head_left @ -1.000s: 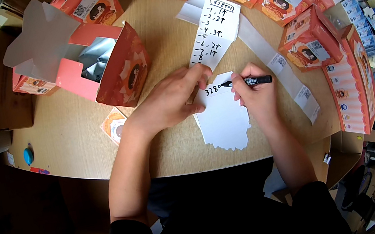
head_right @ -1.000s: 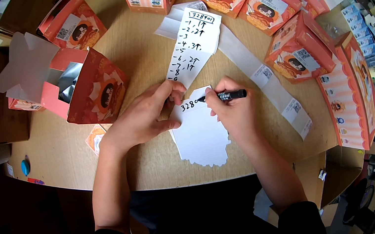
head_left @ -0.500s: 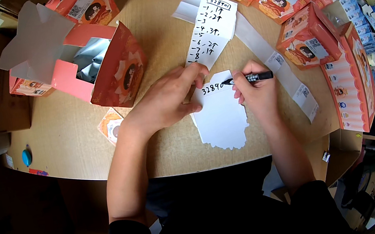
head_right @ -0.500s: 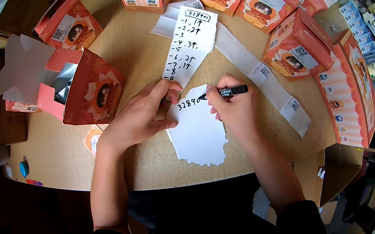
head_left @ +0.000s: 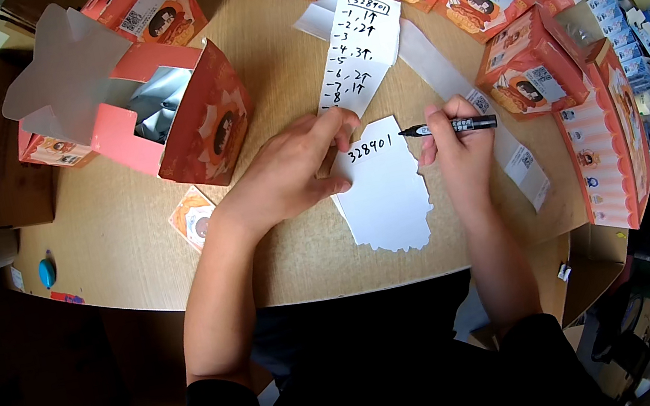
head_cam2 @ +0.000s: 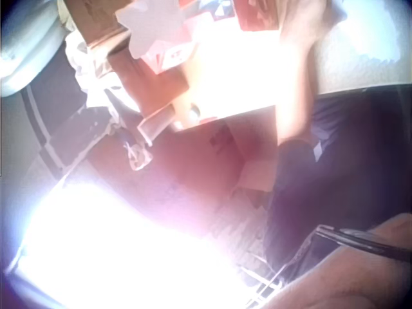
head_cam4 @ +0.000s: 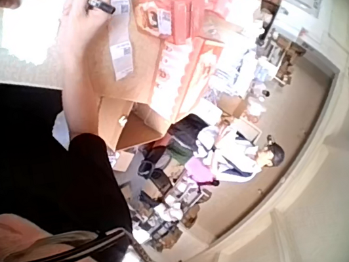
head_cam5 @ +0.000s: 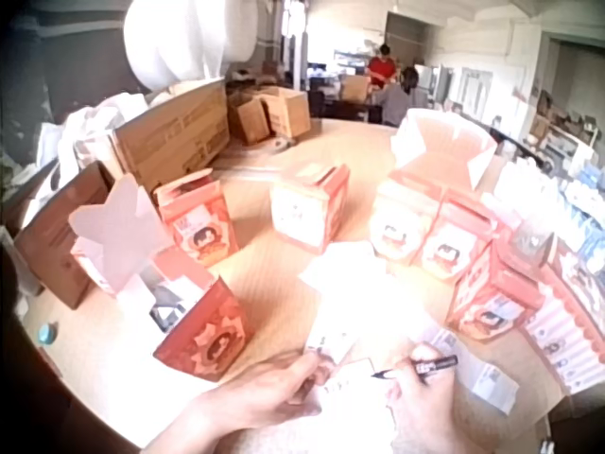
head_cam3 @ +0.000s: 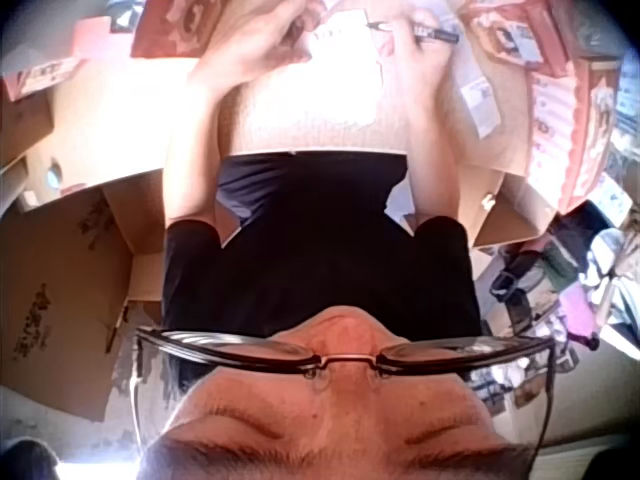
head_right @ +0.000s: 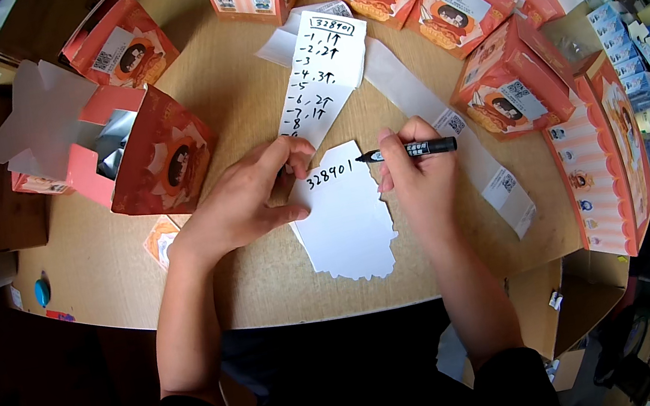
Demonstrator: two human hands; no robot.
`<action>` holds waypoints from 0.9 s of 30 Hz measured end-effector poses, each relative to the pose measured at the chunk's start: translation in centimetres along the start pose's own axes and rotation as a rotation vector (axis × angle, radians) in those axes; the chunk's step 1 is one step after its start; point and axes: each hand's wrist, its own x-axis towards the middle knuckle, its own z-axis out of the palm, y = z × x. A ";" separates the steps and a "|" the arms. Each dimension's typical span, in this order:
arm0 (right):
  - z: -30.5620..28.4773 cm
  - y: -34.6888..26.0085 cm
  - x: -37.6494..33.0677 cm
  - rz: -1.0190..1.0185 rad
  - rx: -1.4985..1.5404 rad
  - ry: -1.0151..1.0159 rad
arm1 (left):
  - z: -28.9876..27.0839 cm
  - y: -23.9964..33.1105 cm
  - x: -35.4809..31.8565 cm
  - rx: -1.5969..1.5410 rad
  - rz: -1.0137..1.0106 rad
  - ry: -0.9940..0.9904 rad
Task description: The person folds a white paper insert and places it into a small orange box. They then use a black marker to write numbers and text on a piece of paper on the table. Finally, they place the paper insert into the box and close the lid.
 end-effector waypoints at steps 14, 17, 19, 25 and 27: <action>-1.3 -2.0 -2.2 -0.150 -0.068 -0.279 | 0.4 -3.2 1.2 0.053 0.129 0.326; -1.8 -2.5 -5.4 -0.315 -0.295 -0.493 | 0.2 -3.5 1.0 0.176 0.198 0.331; -1.9 -3.2 -7.3 -0.297 -0.416 -0.530 | 0.5 -3.5 0.9 0.216 0.155 0.336; -2.5 -3.6 -7.9 -0.315 -0.366 -0.463 | 0.8 -2.6 0.8 0.240 0.237 0.372; -2.1 -3.6 -6.9 -0.250 -0.278 -0.454 | 0.7 -2.3 0.5 0.143 0.242 0.320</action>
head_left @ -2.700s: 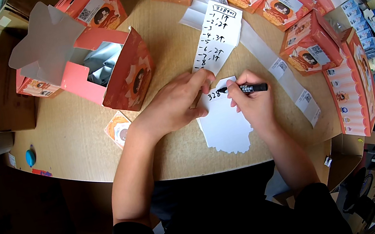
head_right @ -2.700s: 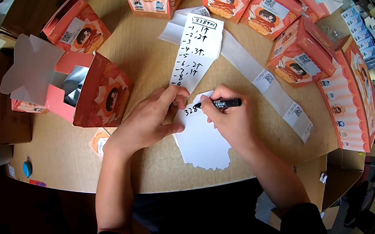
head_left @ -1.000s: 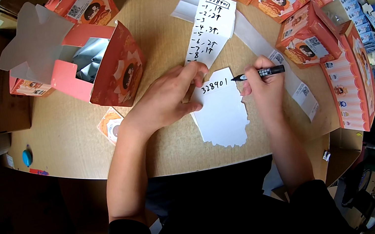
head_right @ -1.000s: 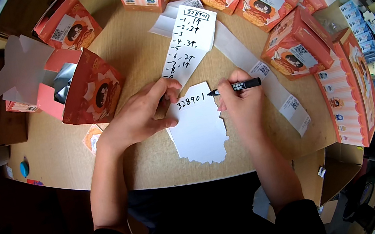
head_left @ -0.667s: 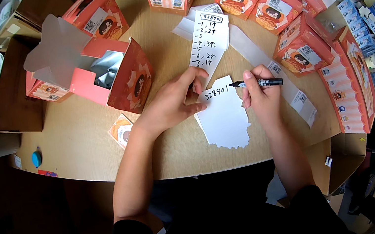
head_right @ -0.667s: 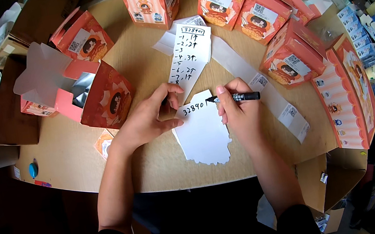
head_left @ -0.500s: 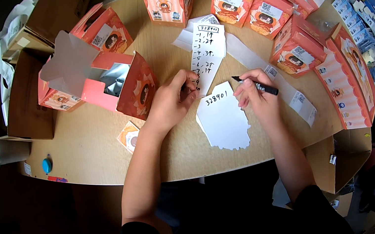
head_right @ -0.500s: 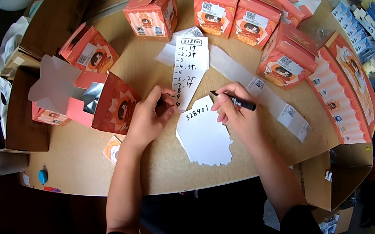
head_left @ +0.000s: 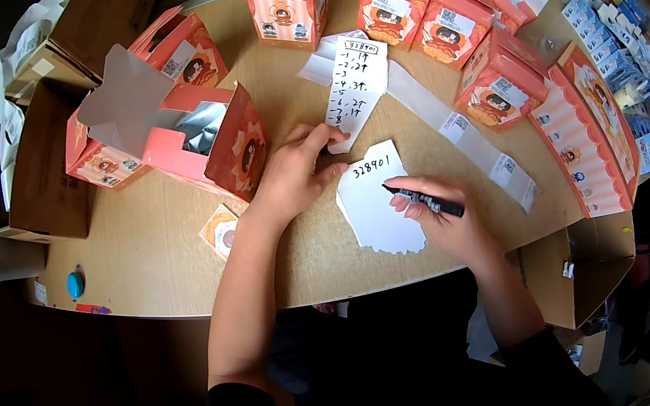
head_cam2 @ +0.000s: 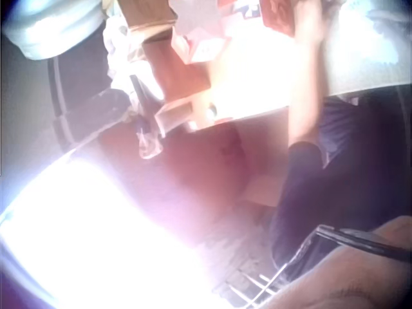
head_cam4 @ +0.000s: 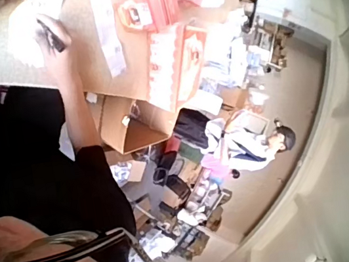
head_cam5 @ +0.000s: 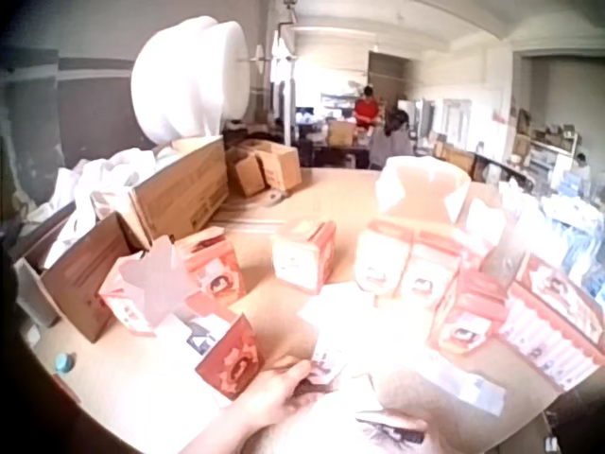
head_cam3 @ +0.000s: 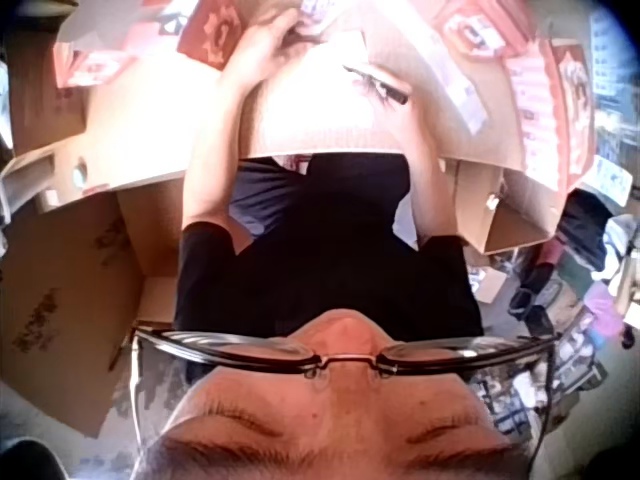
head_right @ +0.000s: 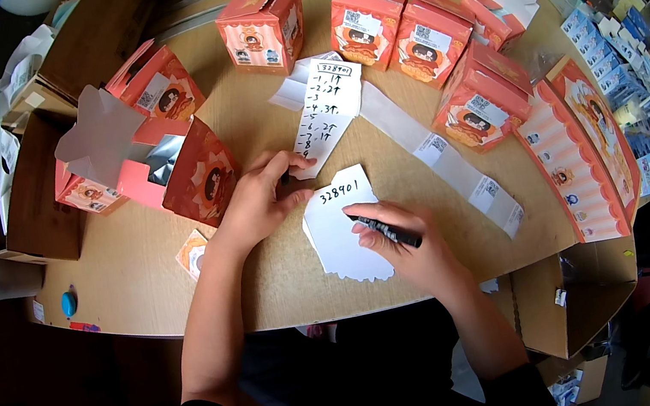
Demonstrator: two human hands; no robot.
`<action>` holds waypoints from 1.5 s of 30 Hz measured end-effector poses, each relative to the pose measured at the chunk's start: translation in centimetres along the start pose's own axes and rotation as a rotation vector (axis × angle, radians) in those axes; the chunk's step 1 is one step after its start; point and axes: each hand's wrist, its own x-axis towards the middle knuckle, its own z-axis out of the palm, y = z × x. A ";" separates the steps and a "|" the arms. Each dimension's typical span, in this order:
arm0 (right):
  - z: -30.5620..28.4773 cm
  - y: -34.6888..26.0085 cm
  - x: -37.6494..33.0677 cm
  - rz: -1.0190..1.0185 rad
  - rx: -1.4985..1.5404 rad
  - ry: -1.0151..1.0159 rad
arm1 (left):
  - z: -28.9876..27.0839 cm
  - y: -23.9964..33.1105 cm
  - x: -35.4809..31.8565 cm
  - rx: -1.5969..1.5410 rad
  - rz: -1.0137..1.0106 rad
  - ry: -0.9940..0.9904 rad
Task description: The person folds a white paper insert and places it into a small orange box. They then use a black marker to write numbers and text on a piece of paper on the table. Finally, they place the paper insert into the box and close the lid.
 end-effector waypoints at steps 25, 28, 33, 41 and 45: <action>5.1 3.1 4.1 0.362 0.232 0.194 | -0.5 -1.0 0.1 -0.157 -0.011 -0.164; 5.1 2.8 3.8 0.364 0.244 0.227 | -0.5 -1.2 0.1 -0.142 0.017 -0.156; 5.3 2.8 3.8 0.344 0.192 0.264 | -0.6 -1.0 0.2 -0.145 -0.008 -0.173; 4.7 2.4 4.2 0.383 0.212 0.359 | -0.9 -0.5 0.3 -0.130 -0.079 -0.206; 4.4 2.7 4.2 0.400 0.134 0.313 | -0.8 -0.7 0.2 -0.124 -0.084 -0.210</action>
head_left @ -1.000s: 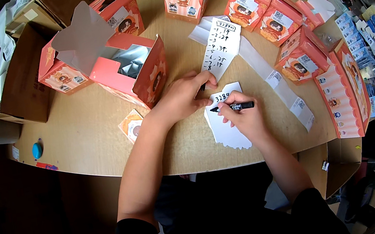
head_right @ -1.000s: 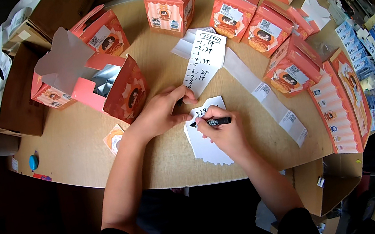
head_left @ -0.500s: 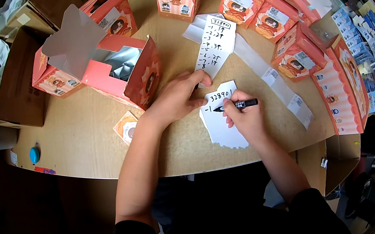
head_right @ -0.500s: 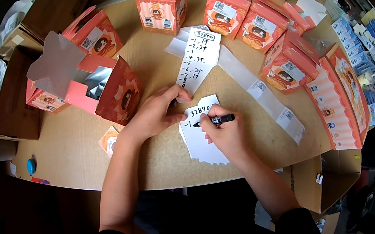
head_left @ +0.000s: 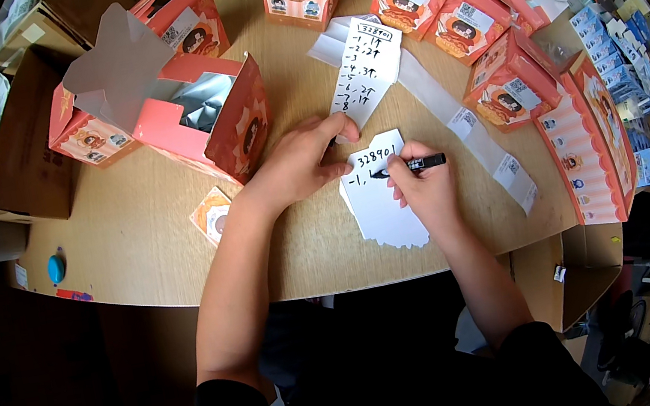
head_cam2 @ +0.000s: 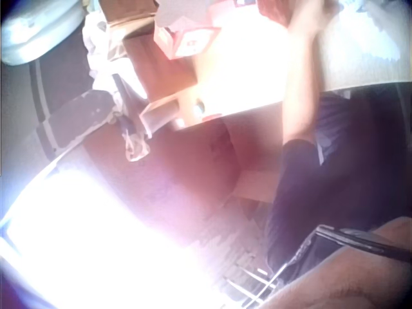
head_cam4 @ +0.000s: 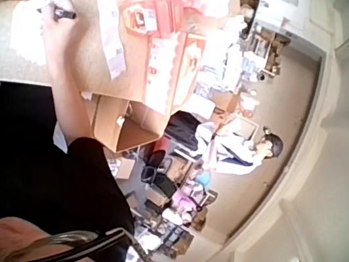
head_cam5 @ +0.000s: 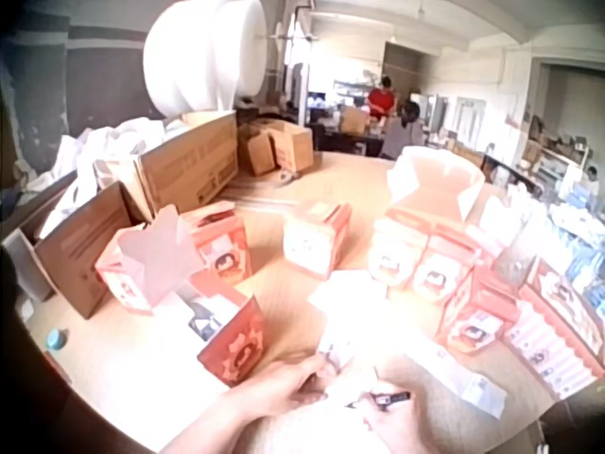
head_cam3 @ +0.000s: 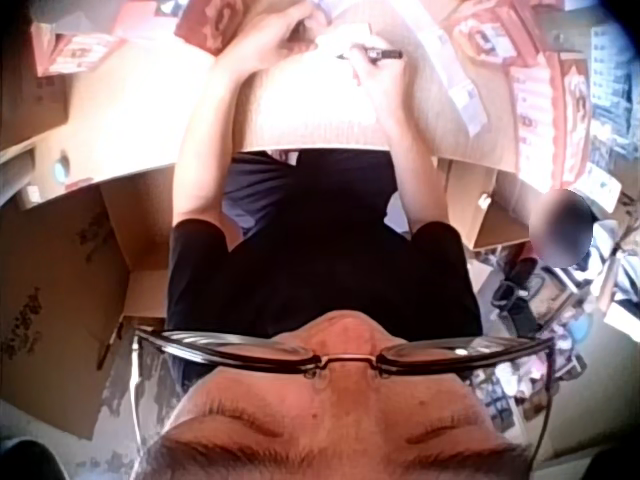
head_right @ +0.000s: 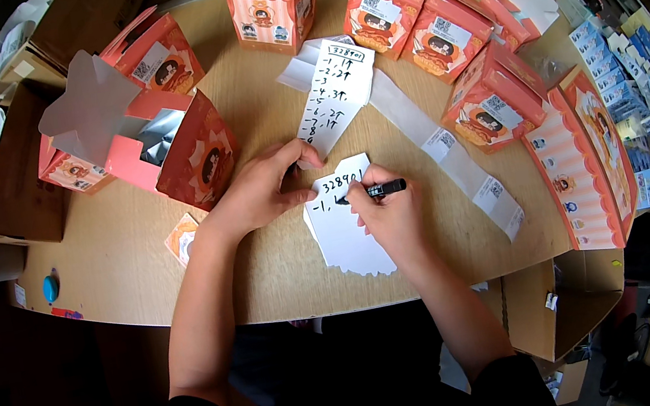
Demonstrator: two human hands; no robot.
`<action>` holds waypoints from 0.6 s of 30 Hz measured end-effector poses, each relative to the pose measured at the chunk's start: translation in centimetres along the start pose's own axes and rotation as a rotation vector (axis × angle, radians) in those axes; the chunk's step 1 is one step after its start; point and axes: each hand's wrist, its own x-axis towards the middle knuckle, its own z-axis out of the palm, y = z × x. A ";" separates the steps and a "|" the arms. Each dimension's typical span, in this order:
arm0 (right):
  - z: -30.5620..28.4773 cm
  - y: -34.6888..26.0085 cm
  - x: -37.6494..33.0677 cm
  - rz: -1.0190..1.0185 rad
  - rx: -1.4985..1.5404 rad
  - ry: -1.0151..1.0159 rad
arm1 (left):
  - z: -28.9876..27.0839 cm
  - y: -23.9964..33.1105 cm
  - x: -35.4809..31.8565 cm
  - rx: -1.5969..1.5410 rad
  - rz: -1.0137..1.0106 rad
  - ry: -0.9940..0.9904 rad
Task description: The person folds a white paper insert and places it into a small orange box. They then use a black marker to write numbers and text on a piece of paper on the table. Finally, they place the paper insert into the box and close the lid.
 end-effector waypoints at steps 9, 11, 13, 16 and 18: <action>-0.1 0.1 -0.1 0.004 0.046 0.018 | 0.1 -0.1 -0.1 -0.008 0.017 0.007; 0.0 0.2 0.0 -0.005 0.062 0.041 | 0.1 -0.2 -0.1 -0.006 0.034 0.017; -0.2 0.1 -0.2 -0.004 0.067 0.061 | 0.3 -0.2 0.0 -0.012 0.033 0.018; -0.1 0.2 -0.1 -0.009 0.026 0.037 | 0.1 -0.2 -0.1 -0.003 0.016 0.011; -0.3 0.3 0.0 0.000 0.040 0.023 | 0.0 -0.1 0.0 -0.001 0.011 0.009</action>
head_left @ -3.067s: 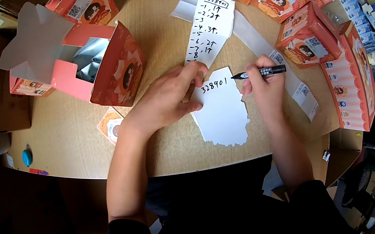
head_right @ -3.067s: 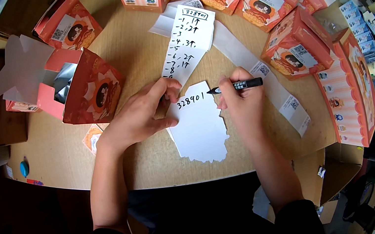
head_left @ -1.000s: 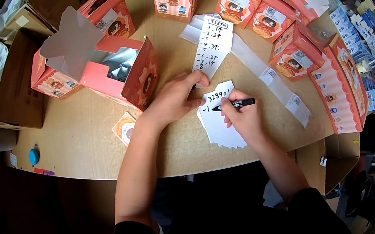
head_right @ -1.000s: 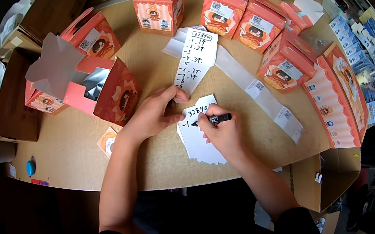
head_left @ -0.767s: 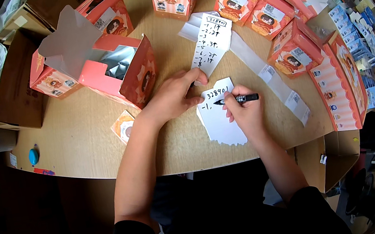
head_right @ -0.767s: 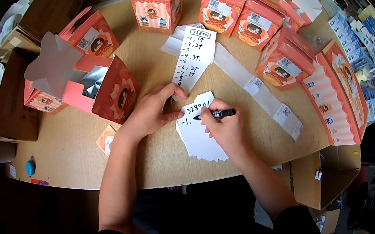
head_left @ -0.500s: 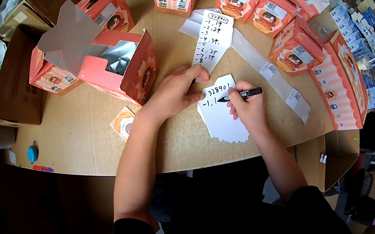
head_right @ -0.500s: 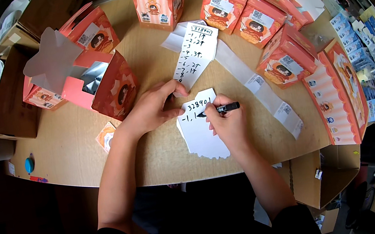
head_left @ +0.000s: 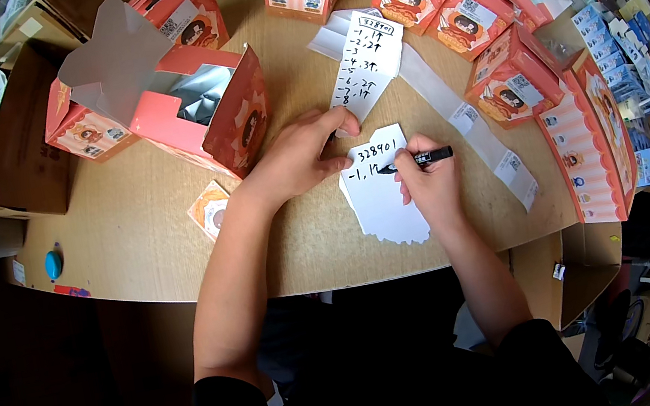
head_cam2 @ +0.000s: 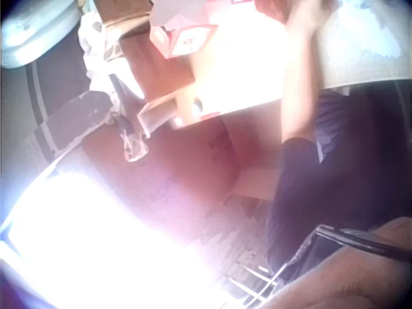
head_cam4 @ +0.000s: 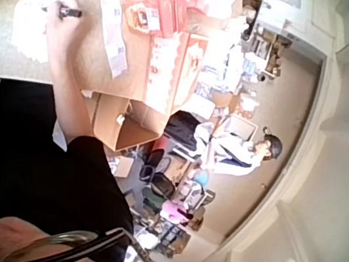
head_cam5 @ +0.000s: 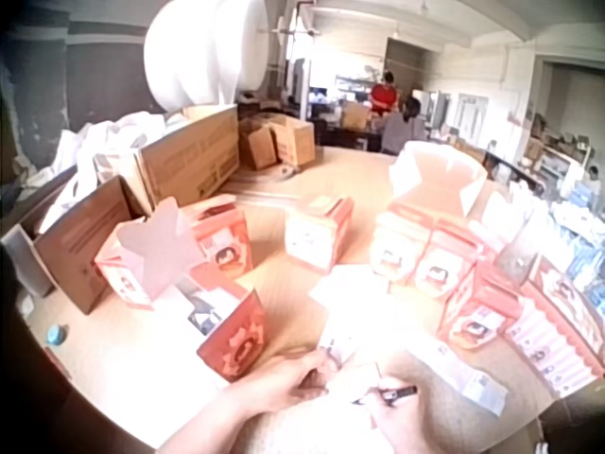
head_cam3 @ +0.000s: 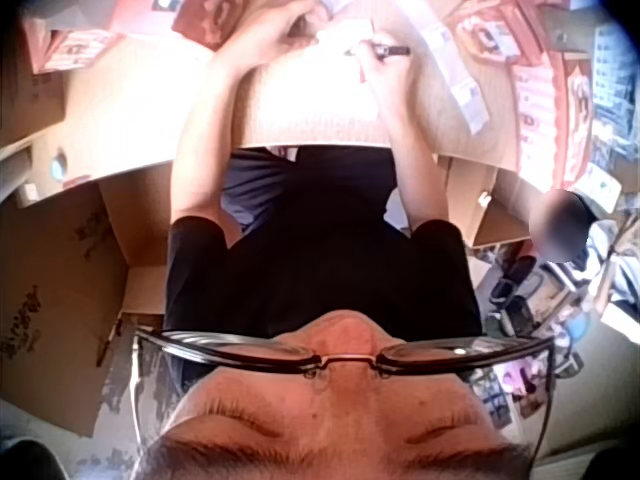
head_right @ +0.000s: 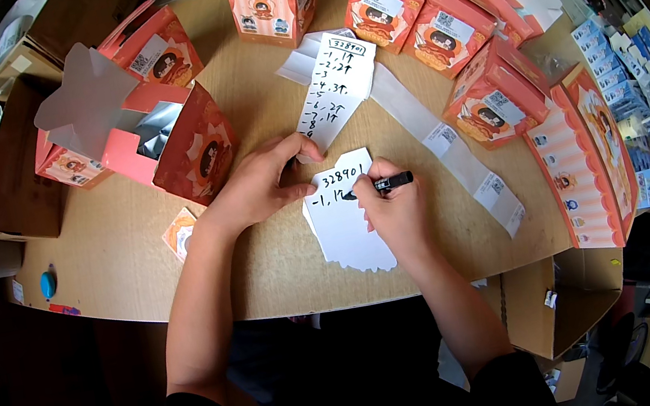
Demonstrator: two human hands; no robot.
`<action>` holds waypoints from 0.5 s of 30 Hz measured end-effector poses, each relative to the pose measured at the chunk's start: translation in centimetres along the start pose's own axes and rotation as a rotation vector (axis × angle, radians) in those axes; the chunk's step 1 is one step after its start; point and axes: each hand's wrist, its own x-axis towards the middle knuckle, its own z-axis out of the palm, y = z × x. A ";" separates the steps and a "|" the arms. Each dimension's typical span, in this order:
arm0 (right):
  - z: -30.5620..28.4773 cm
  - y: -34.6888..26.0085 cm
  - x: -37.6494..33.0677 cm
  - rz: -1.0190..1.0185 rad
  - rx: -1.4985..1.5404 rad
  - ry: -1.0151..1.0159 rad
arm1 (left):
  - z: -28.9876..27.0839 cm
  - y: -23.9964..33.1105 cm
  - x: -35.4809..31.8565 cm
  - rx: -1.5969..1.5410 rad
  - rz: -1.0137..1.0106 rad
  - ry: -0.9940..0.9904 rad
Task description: The person folds a white paper insert and places it into a small orange box. They then use a black marker to write numbers and text on a piece of paper on the table. Finally, they place the paper insert into the box and close the lid.
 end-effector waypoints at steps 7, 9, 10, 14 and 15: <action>-1.3 -0.7 -1.0 -0.038 0.064 -0.127 | 0.0 -0.2 0.0 -0.007 0.017 0.016; -1.4 -0.5 -2.1 -0.044 0.015 -0.205 | 0.3 -0.2 0.0 -0.026 0.032 0.012; -1.1 -0.3 -2.5 -0.056 0.005 -0.239 | 0.2 -0.3 -0.1 -0.027 0.047 0.013; -0.3 -0.4 -2.6 -0.086 -0.006 -0.241 | 0.1 -0.3 0.1 -0.001 0.072 -0.025; -0.2 -0.4 -2.6 -0.091 -0.004 -0.230 | 0.0 -0.4 0.0 -0.004 0.065 -0.028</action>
